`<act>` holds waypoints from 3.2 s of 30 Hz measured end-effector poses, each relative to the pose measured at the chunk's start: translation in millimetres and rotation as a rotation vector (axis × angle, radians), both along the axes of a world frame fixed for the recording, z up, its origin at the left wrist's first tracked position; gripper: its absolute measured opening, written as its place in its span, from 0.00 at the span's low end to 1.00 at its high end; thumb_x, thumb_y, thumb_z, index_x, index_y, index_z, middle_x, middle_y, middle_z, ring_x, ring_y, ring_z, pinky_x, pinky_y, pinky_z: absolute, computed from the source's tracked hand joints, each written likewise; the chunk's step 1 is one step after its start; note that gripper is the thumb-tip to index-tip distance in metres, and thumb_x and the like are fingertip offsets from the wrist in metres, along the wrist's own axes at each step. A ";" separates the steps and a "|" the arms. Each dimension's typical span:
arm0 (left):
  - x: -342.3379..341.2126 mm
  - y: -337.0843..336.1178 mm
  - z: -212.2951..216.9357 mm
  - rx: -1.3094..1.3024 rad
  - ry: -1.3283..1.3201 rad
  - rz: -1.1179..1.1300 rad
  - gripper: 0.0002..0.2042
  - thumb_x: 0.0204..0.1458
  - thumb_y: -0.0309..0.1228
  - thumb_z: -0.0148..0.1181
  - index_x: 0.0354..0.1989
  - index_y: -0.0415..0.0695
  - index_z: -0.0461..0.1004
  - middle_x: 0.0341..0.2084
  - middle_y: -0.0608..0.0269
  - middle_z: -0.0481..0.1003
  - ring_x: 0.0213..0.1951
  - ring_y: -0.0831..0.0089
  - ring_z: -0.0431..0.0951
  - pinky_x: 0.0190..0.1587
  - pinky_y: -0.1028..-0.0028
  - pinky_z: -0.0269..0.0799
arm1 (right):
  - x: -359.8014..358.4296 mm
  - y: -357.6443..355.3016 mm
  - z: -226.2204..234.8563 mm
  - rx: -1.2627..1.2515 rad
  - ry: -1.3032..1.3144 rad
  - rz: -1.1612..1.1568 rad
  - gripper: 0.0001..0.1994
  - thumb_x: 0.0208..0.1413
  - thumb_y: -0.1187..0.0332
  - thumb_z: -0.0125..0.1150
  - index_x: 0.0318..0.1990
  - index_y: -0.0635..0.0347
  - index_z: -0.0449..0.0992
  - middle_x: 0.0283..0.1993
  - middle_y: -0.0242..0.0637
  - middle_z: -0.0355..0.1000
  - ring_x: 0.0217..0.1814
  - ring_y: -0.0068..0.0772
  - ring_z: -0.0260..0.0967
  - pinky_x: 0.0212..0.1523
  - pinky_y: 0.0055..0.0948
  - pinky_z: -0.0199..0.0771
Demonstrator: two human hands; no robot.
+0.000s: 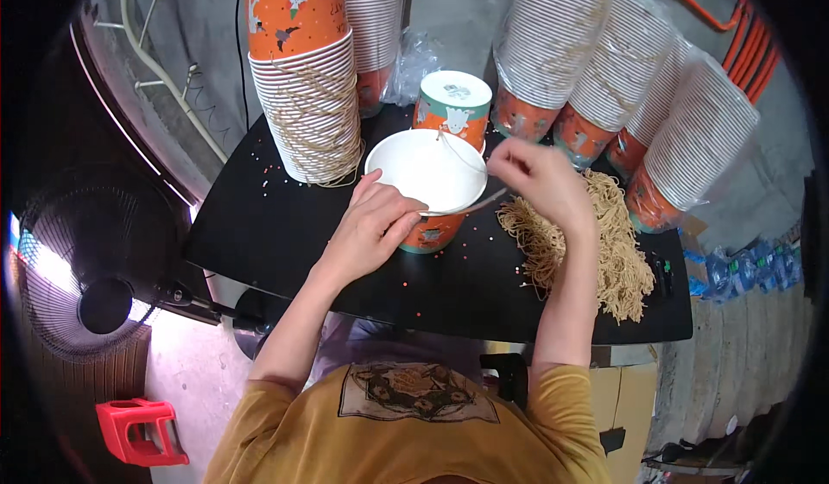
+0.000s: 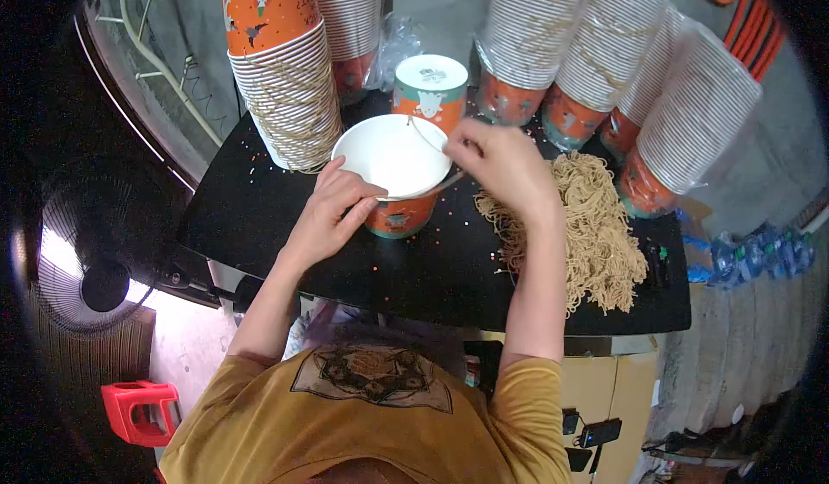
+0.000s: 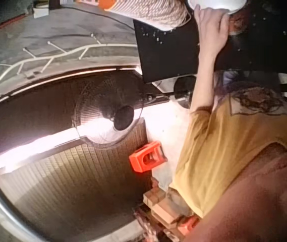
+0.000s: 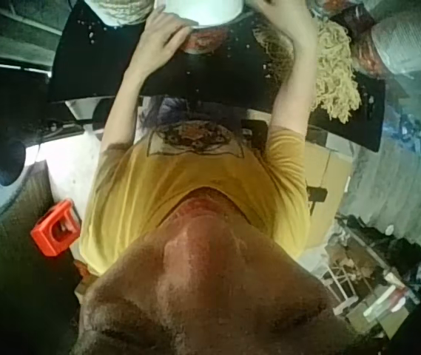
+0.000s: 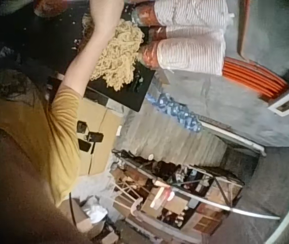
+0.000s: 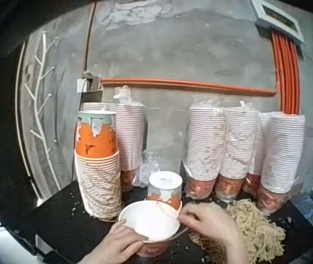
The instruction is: Attaching elastic rubber bands to decorated paper buckets.
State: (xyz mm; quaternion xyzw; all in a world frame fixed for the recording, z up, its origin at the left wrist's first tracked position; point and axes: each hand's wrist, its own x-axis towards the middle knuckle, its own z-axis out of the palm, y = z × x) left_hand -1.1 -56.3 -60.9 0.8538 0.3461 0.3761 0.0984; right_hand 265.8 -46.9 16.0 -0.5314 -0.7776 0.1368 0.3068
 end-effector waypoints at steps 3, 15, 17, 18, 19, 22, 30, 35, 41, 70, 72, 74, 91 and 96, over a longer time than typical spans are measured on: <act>0.5 -1.9 0.3 0.025 -0.006 -0.009 0.07 0.55 0.29 0.57 0.39 0.44 0.77 0.30 0.60 0.72 0.43 0.64 0.74 0.67 0.55 0.52 | 18.4 -5.7 -28.1 -0.092 -0.356 -0.129 0.11 0.55 0.65 0.58 0.45 0.56 0.75 0.33 0.41 0.78 0.38 0.48 0.75 0.41 0.39 0.74; -7.1 1.8 -1.2 0.090 -0.034 -0.088 0.09 0.55 0.28 0.58 0.44 0.44 0.75 0.42 0.56 0.72 0.55 0.59 0.70 0.66 0.52 0.53 | 3.6 -13.0 -62.3 -0.198 -0.098 0.029 0.33 0.56 0.67 0.62 0.68 0.41 0.54 0.39 0.45 0.75 0.43 0.46 0.75 0.43 0.41 0.72; -10.9 2.1 0.4 0.080 -0.012 -0.088 0.09 0.55 0.27 0.58 0.44 0.44 0.75 0.43 0.56 0.72 0.58 0.58 0.68 0.66 0.53 0.53 | -0.4 -8.2 -69.6 -0.144 -0.101 -0.013 0.31 0.58 0.64 0.59 0.68 0.42 0.54 0.43 0.49 0.76 0.45 0.51 0.75 0.43 0.43 0.72; -11.7 2.2 -0.6 0.084 -0.013 -0.089 0.09 0.55 0.27 0.58 0.44 0.44 0.75 0.43 0.57 0.72 0.58 0.58 0.68 0.66 0.53 0.53 | 0.4 -4.4 -77.9 -0.115 -0.119 -0.046 0.31 0.59 0.63 0.58 0.68 0.42 0.53 0.44 0.49 0.76 0.45 0.52 0.74 0.43 0.44 0.72; -12.4 2.5 -0.8 0.087 -0.015 -0.091 0.09 0.54 0.27 0.58 0.44 0.44 0.75 0.43 0.57 0.72 0.59 0.58 0.68 0.66 0.53 0.53 | 0.3 -1.9 -82.8 -0.085 -0.137 -0.081 0.31 0.59 0.63 0.58 0.68 0.42 0.53 0.44 0.50 0.76 0.45 0.53 0.74 0.42 0.44 0.72; -15.0 4.8 -3.9 0.129 -0.032 -0.059 0.07 0.54 0.26 0.57 0.42 0.43 0.75 0.43 0.57 0.71 0.59 0.54 0.67 0.66 0.54 0.53 | -2.3 1.6 -86.4 0.030 -0.063 -0.057 0.24 0.59 0.62 0.58 0.63 0.46 0.63 0.44 0.48 0.75 0.45 0.53 0.73 0.42 0.44 0.72; -56.6 18.0 65.0 -0.272 -0.275 -0.235 0.07 0.58 0.29 0.55 0.41 0.41 0.73 0.44 0.58 0.73 0.57 0.64 0.70 0.60 0.64 0.63 | -9.7 10.9 -40.8 0.147 0.259 0.211 0.09 0.53 0.67 0.64 0.37 0.61 0.77 0.37 0.33 0.67 0.38 0.26 0.68 0.37 0.24 0.67; -80.3 33.3 140.3 -0.260 -0.676 -0.312 0.21 0.59 0.40 0.56 0.57 0.41 0.68 0.52 0.62 0.71 0.55 0.74 0.69 0.59 0.72 0.61 | -54.4 41.1 26.0 -0.268 1.048 0.285 0.11 0.65 0.63 0.51 0.43 0.62 0.71 0.37 0.29 0.69 0.33 0.18 0.68 0.34 0.21 0.69; -111.0 73.6 188.4 -0.011 -0.741 -0.396 0.42 0.57 0.65 0.39 0.69 0.42 0.52 0.69 0.55 0.49 0.71 0.63 0.46 0.70 0.63 0.40 | -129.8 102.6 92.6 -0.372 1.528 0.621 0.11 0.64 0.64 0.51 0.41 0.64 0.72 0.39 0.34 0.73 0.36 0.24 0.72 0.35 0.18 0.74; -181.6 213.2 161.2 -0.095 -0.584 0.034 0.42 0.57 0.58 0.53 0.71 0.45 0.45 0.63 0.55 0.61 0.63 0.69 0.61 0.65 0.69 0.53 | -205.2 269.5 74.8 -0.178 0.817 0.196 0.12 0.60 0.60 0.47 0.24 0.46 0.66 0.18 0.16 0.56 0.16 0.12 0.48 0.16 0.17 0.47; -181.2 211.7 149.7 -0.088 -0.598 0.038 0.42 0.57 0.58 0.52 0.72 0.45 0.44 0.63 0.55 0.61 0.63 0.69 0.60 0.65 0.69 0.53 | -209.7 262.3 65.6 -0.156 0.828 0.183 0.12 0.61 0.61 0.46 0.26 0.48 0.68 0.18 0.17 0.56 0.16 0.13 0.48 0.16 0.19 0.45; -178.3 207.3 140.9 -0.111 -0.603 0.043 0.42 0.58 0.58 0.51 0.72 0.47 0.43 0.64 0.56 0.59 0.64 0.69 0.59 0.65 0.68 0.52 | -209.4 271.5 51.6 -0.048 0.762 0.155 0.12 0.62 0.61 0.45 0.26 0.49 0.69 0.18 0.18 0.56 0.16 0.13 0.48 0.16 0.20 0.45; -177.6 221.2 105.4 -0.095 -0.652 0.016 0.45 0.56 0.67 0.36 0.72 0.43 0.44 0.70 0.56 0.48 0.70 0.65 0.46 0.70 0.67 0.41 | -217.5 240.4 27.1 0.308 0.494 -0.027 0.18 0.62 0.63 0.42 0.45 0.69 0.75 0.42 0.56 0.76 0.46 0.52 0.75 0.46 0.39 0.70; -159.8 209.8 99.5 -0.310 -0.831 0.005 0.37 0.62 0.60 0.34 0.71 0.44 0.48 0.69 0.58 0.52 0.69 0.67 0.50 0.69 0.69 0.44 | -206.8 245.5 2.1 0.287 0.740 0.076 0.16 0.63 0.64 0.45 0.48 0.66 0.74 0.41 0.57 0.74 0.44 0.58 0.72 0.45 0.45 0.70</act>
